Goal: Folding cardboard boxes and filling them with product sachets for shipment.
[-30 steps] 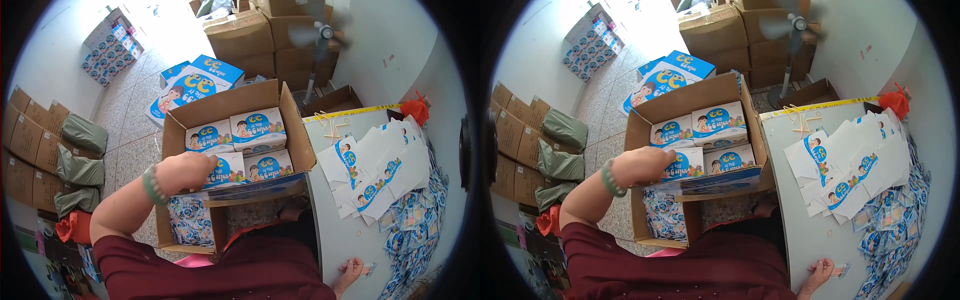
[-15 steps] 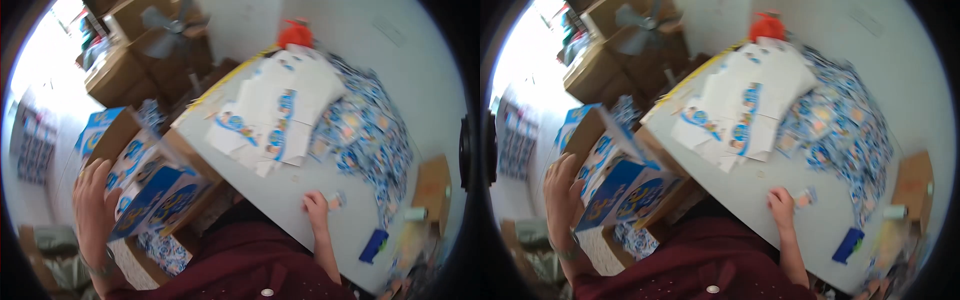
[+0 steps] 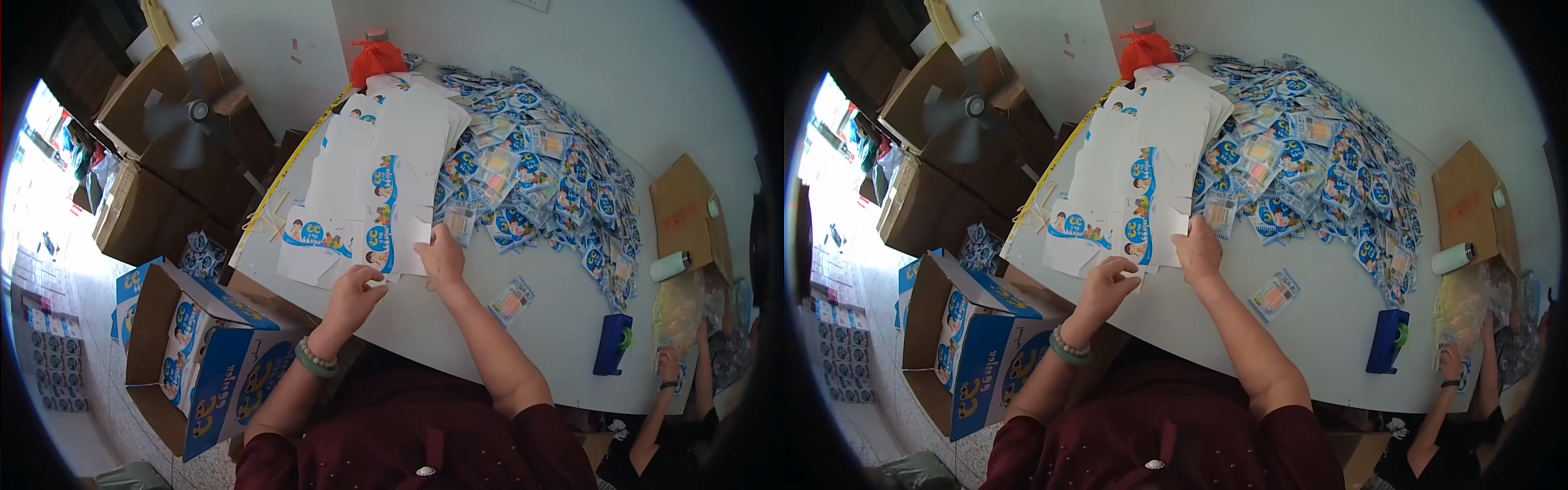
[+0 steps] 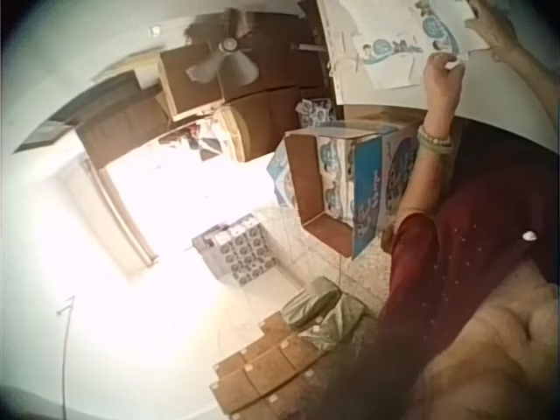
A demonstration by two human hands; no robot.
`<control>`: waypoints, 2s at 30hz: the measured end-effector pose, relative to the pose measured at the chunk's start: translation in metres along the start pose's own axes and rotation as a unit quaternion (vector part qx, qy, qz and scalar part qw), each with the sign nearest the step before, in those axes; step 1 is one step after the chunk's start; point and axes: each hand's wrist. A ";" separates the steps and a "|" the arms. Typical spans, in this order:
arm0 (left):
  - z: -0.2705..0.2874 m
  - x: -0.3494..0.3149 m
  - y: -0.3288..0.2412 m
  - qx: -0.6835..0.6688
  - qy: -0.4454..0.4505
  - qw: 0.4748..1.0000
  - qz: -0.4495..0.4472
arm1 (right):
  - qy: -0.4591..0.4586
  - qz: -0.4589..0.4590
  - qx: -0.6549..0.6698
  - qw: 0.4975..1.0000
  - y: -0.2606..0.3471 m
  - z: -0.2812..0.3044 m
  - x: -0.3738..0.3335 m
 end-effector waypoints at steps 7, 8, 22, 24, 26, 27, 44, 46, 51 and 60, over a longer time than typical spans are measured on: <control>0.006 0.011 0.013 -0.005 -0.025 0.991 0.130 | -0.041 0.060 -0.058 0.996 -0.028 0.018 -0.007; 0.004 0.008 0.008 -0.008 -0.024 0.991 0.129 | -0.026 0.074 -0.082 0.994 -0.028 0.023 -0.009; -0.013 -0.008 -0.027 0.068 -0.140 0.964 -0.218 | 0.012 0.286 0.234 0.929 0.047 0.083 -0.089; 0.002 -0.011 -0.046 -0.054 -0.154 0.980 -0.114 | 0.043 0.226 0.291 0.929 0.036 0.094 -0.086; 0.019 -0.006 -0.051 -0.111 -0.158 0.976 -0.103 | -0.114 0.207 0.270 0.934 0.021 0.100 -0.075; 0.026 -0.003 -0.056 -0.168 -0.159 0.969 -0.091 | -0.115 0.210 0.270 0.933 0.021 0.106 -0.072; -0.010 -0.009 -0.054 0.050 -0.121 0.978 -0.160 | -0.041 -0.008 0.498 0.866 -0.037 0.126 -0.097; -0.034 -0.010 -0.051 0.155 -0.029 0.981 -0.116 | -0.024 -0.021 0.496 0.867 -0.026 0.121 -0.109; -0.046 0.000 -0.017 -0.199 0.029 0.980 0.003 | 0.013 0.004 0.499 0.866 -0.016 0.122 -0.130; -0.051 -0.006 -0.028 -0.121 0.035 0.992 -0.018 | 0.150 0.011 0.481 0.864 -0.030 0.136 -0.132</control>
Point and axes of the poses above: each hand's wrist, its own x-axis towards the middle knuckle, its own z-axis out of the back of the hand, y = z × x, and after that the axes turned 6 degrees about -x, right-handed
